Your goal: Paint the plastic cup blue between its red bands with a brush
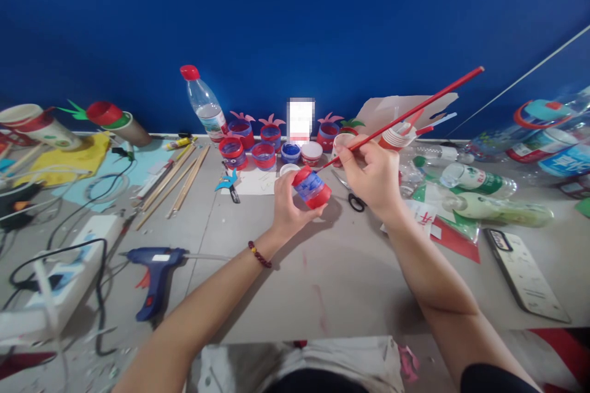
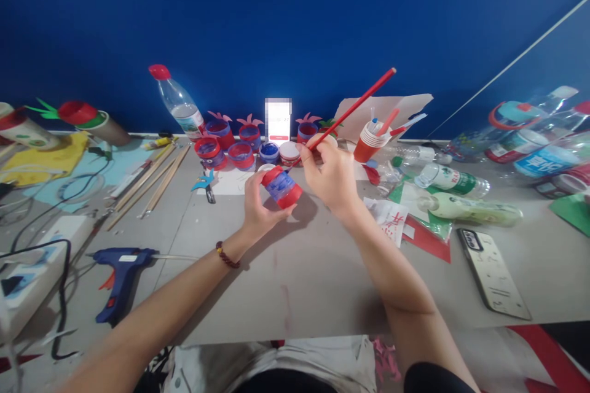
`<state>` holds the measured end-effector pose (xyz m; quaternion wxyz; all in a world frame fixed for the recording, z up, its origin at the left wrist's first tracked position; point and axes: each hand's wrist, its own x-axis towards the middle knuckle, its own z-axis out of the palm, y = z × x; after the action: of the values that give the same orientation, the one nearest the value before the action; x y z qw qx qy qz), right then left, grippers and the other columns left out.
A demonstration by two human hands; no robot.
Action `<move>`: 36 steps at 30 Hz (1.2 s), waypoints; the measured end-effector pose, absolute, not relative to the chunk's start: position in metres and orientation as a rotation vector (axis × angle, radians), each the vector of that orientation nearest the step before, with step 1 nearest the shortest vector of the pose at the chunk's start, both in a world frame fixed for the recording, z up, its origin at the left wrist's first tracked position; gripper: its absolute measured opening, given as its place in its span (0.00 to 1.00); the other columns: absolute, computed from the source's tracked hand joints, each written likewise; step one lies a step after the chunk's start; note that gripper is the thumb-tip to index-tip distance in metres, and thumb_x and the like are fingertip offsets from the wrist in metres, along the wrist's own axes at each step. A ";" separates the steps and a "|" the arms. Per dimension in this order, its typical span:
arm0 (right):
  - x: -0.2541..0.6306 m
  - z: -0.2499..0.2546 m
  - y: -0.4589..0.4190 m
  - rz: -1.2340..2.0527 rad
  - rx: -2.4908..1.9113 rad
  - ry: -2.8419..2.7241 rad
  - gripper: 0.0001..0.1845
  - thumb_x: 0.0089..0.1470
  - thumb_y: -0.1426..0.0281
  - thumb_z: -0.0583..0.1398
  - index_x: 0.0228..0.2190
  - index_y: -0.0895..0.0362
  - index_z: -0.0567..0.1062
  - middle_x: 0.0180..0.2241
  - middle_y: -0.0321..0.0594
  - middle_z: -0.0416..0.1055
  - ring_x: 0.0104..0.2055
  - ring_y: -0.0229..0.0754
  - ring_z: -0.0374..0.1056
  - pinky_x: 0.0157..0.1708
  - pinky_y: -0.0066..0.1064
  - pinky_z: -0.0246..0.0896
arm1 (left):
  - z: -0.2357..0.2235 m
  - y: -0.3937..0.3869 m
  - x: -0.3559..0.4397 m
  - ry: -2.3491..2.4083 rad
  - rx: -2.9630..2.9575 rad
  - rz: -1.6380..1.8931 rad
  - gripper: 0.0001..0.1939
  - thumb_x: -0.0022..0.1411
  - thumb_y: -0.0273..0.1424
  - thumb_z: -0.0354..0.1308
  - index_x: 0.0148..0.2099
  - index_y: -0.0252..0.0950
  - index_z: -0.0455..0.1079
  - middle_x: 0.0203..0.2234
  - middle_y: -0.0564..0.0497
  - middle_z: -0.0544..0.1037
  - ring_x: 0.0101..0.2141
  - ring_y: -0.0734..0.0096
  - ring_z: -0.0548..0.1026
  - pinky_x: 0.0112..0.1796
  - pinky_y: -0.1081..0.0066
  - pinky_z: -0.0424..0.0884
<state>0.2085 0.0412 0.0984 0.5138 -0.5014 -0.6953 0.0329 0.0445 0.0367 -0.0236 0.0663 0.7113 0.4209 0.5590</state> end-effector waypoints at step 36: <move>0.191 0.104 0.023 0.002 -1.147 -1.754 0.12 0.57 0.69 0.60 0.23 0.56 0.72 0.20 0.35 0.74 0.17 0.34 0.64 0.18 0.27 0.56 | -0.027 0.038 0.045 1.329 2.214 1.708 0.44 0.48 0.51 0.67 0.61 0.39 0.54 0.50 0.41 0.72 0.48 0.52 0.71 0.48 0.53 0.67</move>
<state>0.1915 0.0231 0.1044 0.4996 -0.4741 -0.7250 0.0009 0.0450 0.0382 -0.0269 0.0227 0.7149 0.4292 0.5516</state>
